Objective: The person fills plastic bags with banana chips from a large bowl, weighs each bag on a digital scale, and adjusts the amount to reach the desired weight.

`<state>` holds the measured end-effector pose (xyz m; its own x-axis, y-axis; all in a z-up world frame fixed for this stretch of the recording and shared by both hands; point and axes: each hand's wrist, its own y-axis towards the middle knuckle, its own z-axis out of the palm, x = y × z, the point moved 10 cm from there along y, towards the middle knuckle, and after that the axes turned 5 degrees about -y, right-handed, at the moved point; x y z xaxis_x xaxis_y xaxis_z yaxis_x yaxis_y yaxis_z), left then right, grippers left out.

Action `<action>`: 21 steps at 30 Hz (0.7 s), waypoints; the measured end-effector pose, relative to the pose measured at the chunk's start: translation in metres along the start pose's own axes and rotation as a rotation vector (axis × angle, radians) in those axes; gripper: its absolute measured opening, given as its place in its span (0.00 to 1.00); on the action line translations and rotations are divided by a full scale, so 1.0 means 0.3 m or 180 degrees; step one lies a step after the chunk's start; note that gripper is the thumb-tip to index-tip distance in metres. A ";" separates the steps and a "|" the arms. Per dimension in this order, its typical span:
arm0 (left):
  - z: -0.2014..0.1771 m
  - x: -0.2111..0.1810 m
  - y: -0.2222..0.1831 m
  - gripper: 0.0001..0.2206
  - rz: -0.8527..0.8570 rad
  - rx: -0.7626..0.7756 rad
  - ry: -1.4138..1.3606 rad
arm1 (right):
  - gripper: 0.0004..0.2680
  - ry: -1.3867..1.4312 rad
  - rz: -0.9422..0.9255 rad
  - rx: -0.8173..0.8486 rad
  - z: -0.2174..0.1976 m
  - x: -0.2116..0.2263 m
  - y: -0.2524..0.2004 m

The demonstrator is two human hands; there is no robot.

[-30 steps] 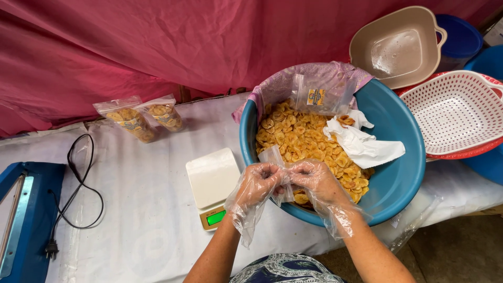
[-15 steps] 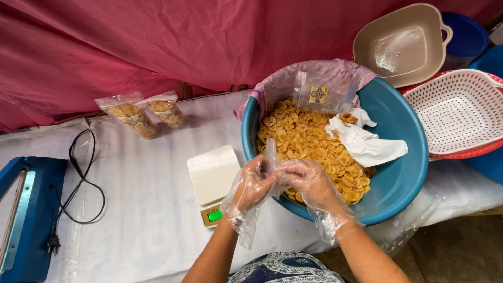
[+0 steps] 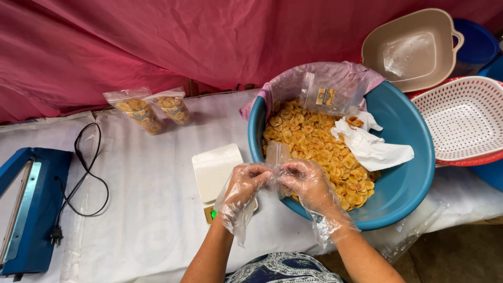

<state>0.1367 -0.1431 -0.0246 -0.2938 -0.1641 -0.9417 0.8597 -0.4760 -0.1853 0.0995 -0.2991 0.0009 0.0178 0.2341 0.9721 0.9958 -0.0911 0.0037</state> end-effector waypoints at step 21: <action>0.100 -0.074 -0.025 0.10 0.0226 -0.0430 0.1796 | 0.08 -0.0209 0.0772 0.0319 0.023 -0.047 0.014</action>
<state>0.1242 -0.1618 0.0062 0.0026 0.3115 -0.9502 0.9257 -0.3601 -0.1155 0.1040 -0.2962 -0.0145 0.2596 0.2798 0.9243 0.9655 -0.0568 -0.2540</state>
